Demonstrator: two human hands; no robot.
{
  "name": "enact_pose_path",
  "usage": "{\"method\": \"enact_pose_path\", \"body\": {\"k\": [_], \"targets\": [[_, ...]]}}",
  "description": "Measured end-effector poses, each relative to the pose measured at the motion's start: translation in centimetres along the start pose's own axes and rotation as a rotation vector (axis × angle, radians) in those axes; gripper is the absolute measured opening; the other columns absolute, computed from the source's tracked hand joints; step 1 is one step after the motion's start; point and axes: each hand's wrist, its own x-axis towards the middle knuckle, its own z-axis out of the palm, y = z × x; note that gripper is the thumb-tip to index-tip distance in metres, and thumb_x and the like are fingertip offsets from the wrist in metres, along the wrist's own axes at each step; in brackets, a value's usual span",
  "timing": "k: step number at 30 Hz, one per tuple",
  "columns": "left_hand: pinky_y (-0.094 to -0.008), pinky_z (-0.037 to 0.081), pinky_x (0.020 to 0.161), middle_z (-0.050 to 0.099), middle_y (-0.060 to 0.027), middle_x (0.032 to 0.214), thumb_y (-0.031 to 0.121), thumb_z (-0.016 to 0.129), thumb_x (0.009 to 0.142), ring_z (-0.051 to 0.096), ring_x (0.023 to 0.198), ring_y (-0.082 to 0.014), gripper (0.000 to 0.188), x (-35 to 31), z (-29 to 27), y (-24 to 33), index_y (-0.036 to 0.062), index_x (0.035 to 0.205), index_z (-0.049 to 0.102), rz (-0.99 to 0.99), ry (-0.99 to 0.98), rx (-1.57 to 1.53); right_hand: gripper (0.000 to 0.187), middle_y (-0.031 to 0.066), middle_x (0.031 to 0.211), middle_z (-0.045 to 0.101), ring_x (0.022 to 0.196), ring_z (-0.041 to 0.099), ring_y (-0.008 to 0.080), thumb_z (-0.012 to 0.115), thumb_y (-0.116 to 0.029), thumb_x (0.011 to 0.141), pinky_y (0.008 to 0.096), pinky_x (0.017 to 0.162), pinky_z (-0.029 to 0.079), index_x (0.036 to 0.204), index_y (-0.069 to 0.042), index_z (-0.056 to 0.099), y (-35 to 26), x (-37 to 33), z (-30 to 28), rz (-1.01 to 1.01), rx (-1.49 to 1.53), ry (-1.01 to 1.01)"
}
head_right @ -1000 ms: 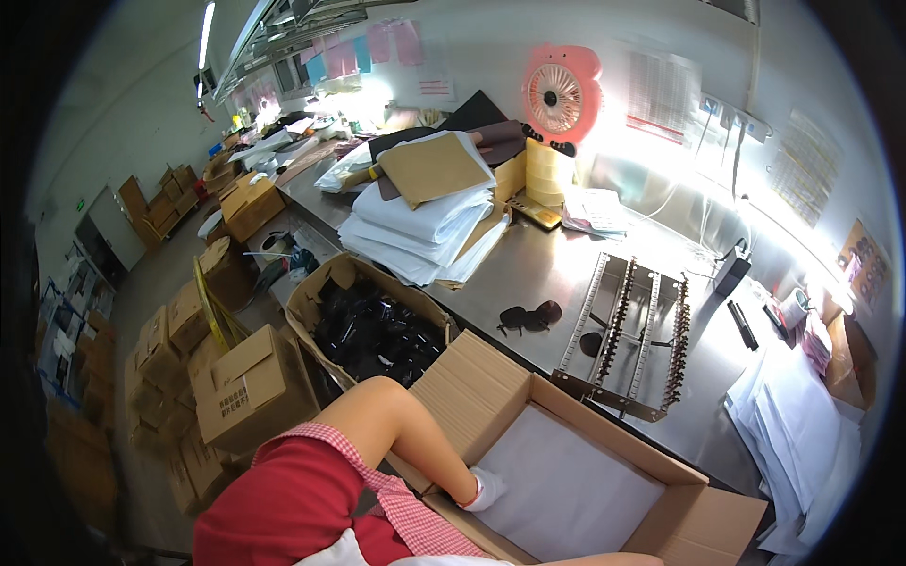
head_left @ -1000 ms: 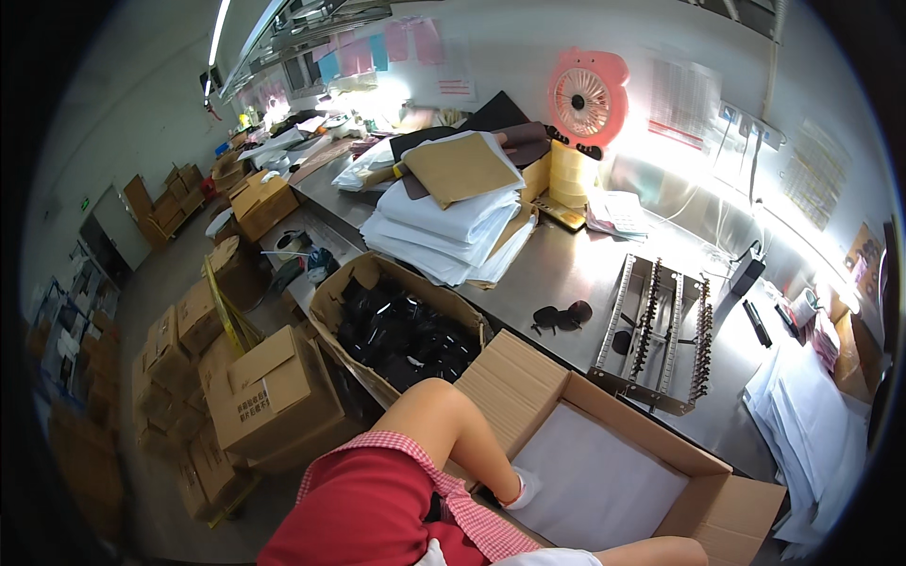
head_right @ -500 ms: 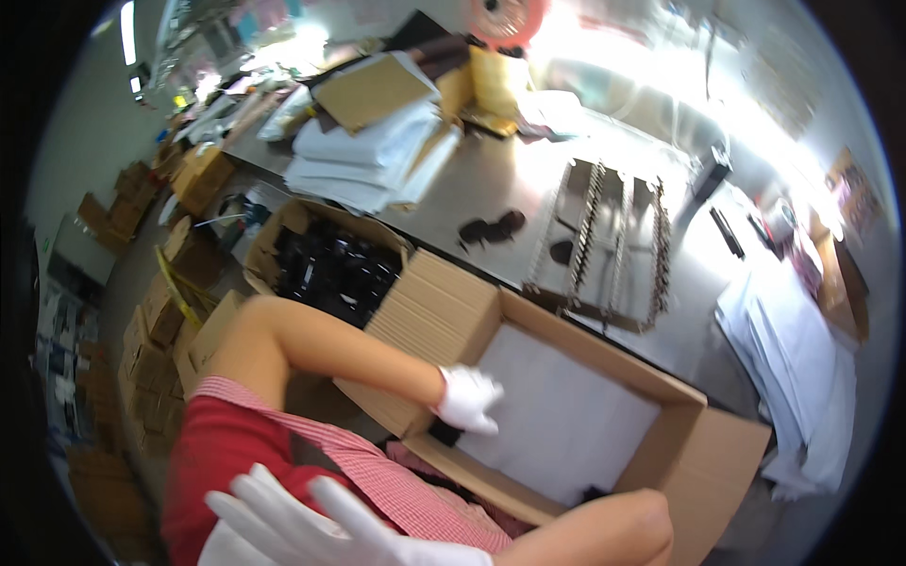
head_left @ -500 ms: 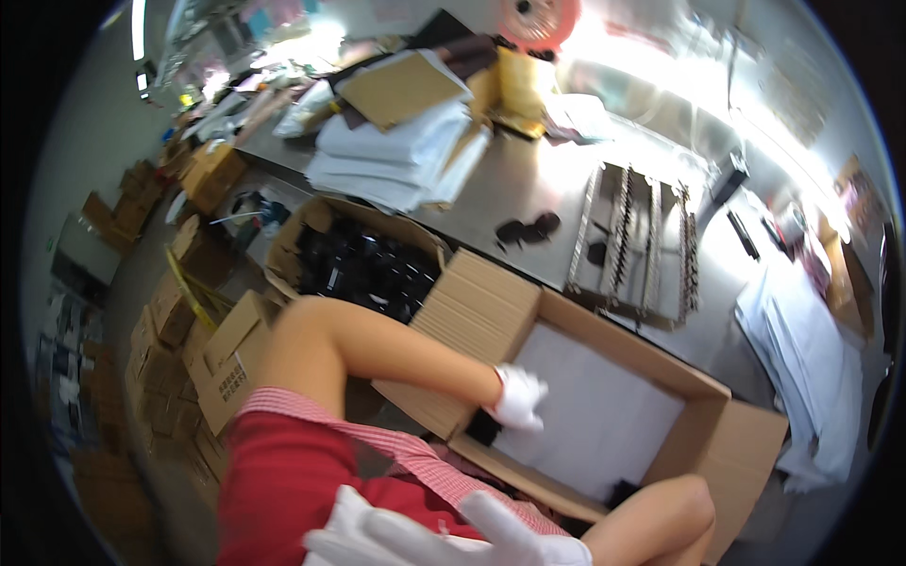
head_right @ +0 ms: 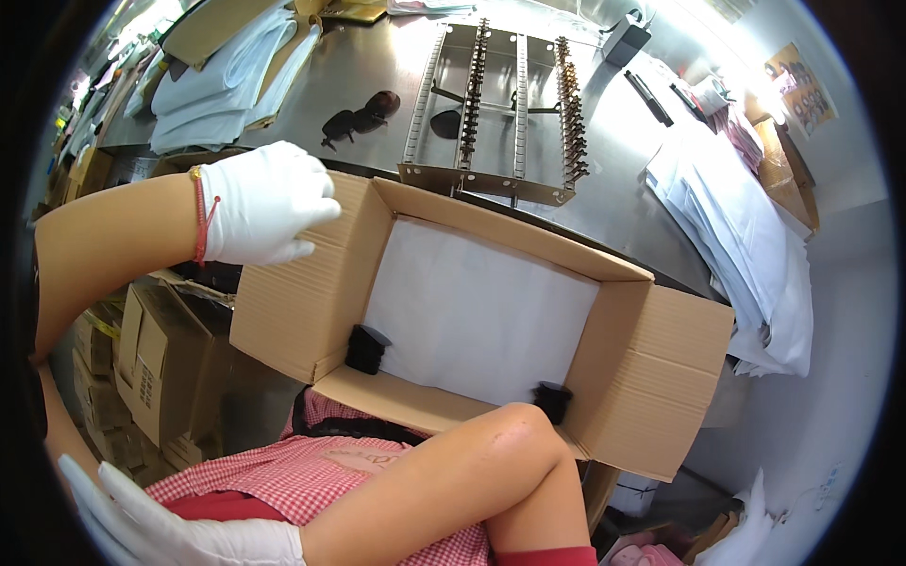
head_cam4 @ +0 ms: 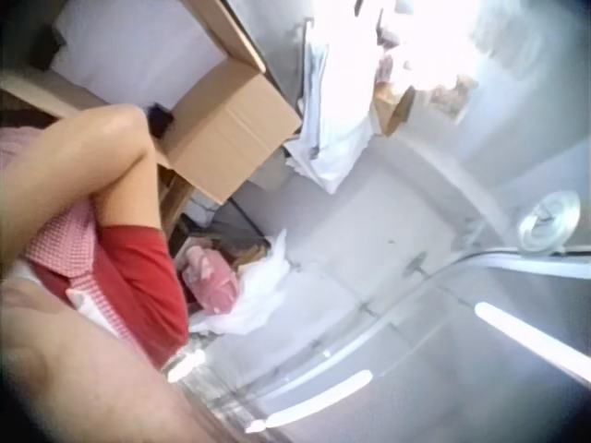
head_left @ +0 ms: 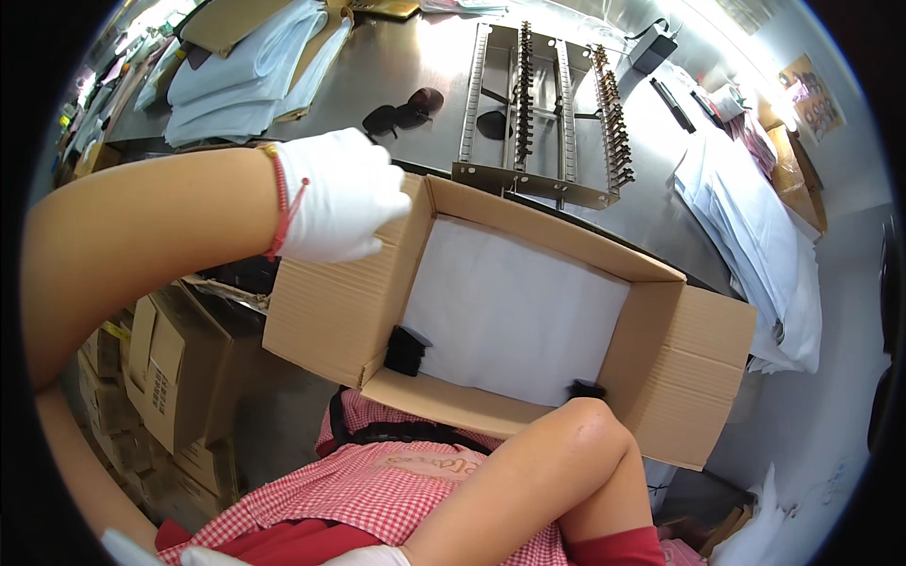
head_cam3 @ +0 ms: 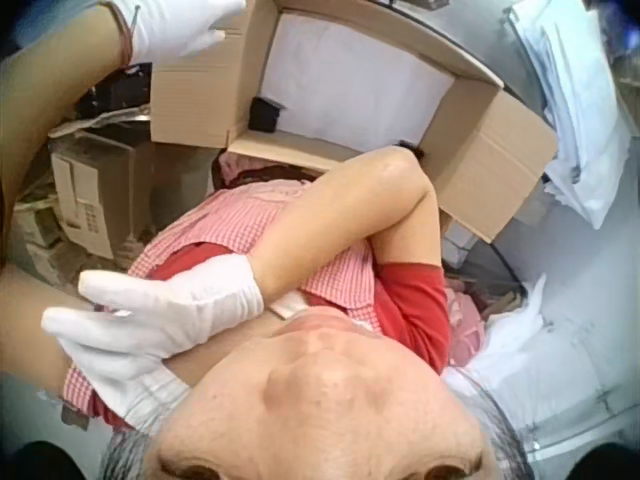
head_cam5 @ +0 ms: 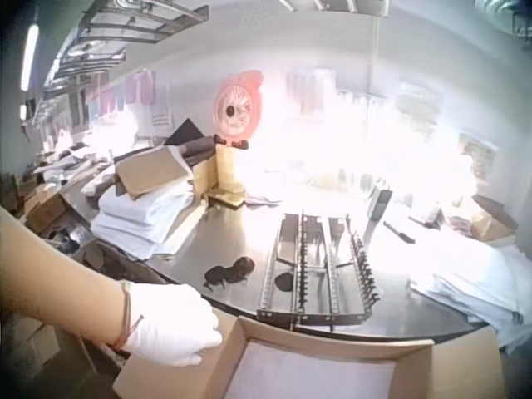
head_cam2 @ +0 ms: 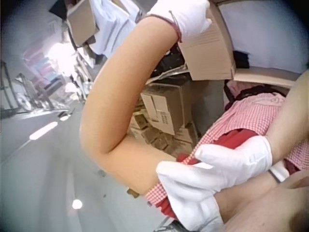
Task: The person assembles hairbrushes by attaching black bristle heads to metal frames and placing them into a cardboard box. They repeatedly pick up frames and bristle heads, connect them, and arrange the finished brushes inside the box.
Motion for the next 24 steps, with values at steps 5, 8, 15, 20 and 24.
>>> {"method": "enact_pose_path", "body": {"k": [5, 8, 15, 20, 24], "targets": [[-0.0418, 0.053, 0.080, 0.067, -0.0110, 0.084, 0.028, 0.072, 0.081, 0.067, 0.085, -0.0305, 0.025, 1.6, 0.1, 1.2, 0.0048, 0.089, 0.066, 0.147, 0.078, -0.057, 0.028, 0.0130, 0.112, 0.057, 0.105, 0.056, 0.0266, 0.048, -0.020, 0.093, 0.0429, 0.086, 0.046, 0.112, -0.003, 0.059, 0.2, 1.0, 0.7, 0.011, 0.131, 0.010], [-0.0443, 0.054, 0.076, 0.068, -0.0124, 0.085, 0.027, 0.071, 0.080, 0.068, 0.083, -0.0334, 0.025, 3.8, 1.6, 2.2, 0.0054, 0.092, 0.066, 0.240, 0.100, -0.178, 0.024, 0.0122, 0.104, 0.057, 0.098, 0.057, 0.0266, 0.048, -0.021, 0.093, 0.0425, 0.082, 0.045, 0.105, -0.004, 0.060, 0.0, 2.2, 0.1, 0.012, 0.229, 0.039], [-0.0448, 0.052, 0.085, 0.068, -0.0160, 0.100, 0.025, 0.067, 0.088, 0.065, 0.094, -0.0360, 0.032, 7.4, 6.9, 7.5, 0.0030, 0.110, 0.063, 0.425, 0.514, -0.612, 0.022, 0.0103, 0.086, 0.059, 0.082, 0.060, 0.0267, 0.048, -0.024, 0.092, 0.0415, 0.072, 0.045, 0.090, -0.008, 0.062, -1.9, 5.8, 0.4, -0.051, 0.594, 0.135], [-0.0453, 0.051, 0.079, 0.065, -0.0173, 0.091, 0.019, 0.066, 0.086, 0.063, 0.090, -0.0370, 0.024, 4.6, 7.9, 9.2, 0.0024, 0.103, 0.064, 0.535, 0.166, -0.679, 0.022, 0.0111, 0.075, 0.060, 0.073, 0.061, 0.0299, 0.051, -0.026, 0.091, 0.0442, 0.068, 0.043, 0.085, -0.008, 0.063, 1.2, 5.9, -0.8, -0.145, 0.741, 0.001], [-0.0412, 0.052, 0.082, 0.068, -0.0144, 0.095, 0.019, 0.068, 0.085, 0.065, 0.091, -0.0331, 0.025, 0.1, 7.3, 7.5, 0.0033, 0.105, 0.067, 0.336, 0.101, -1.202, 0.018, 0.0151, 0.094, 0.067, 0.084, 0.066, 0.0357, 0.068, -0.023, 0.078, 0.0500, 0.075, 0.050, 0.086, -0.007, 0.066, 13.1, 2.3, -7.1, -0.115, 1.204, -0.146]]}}
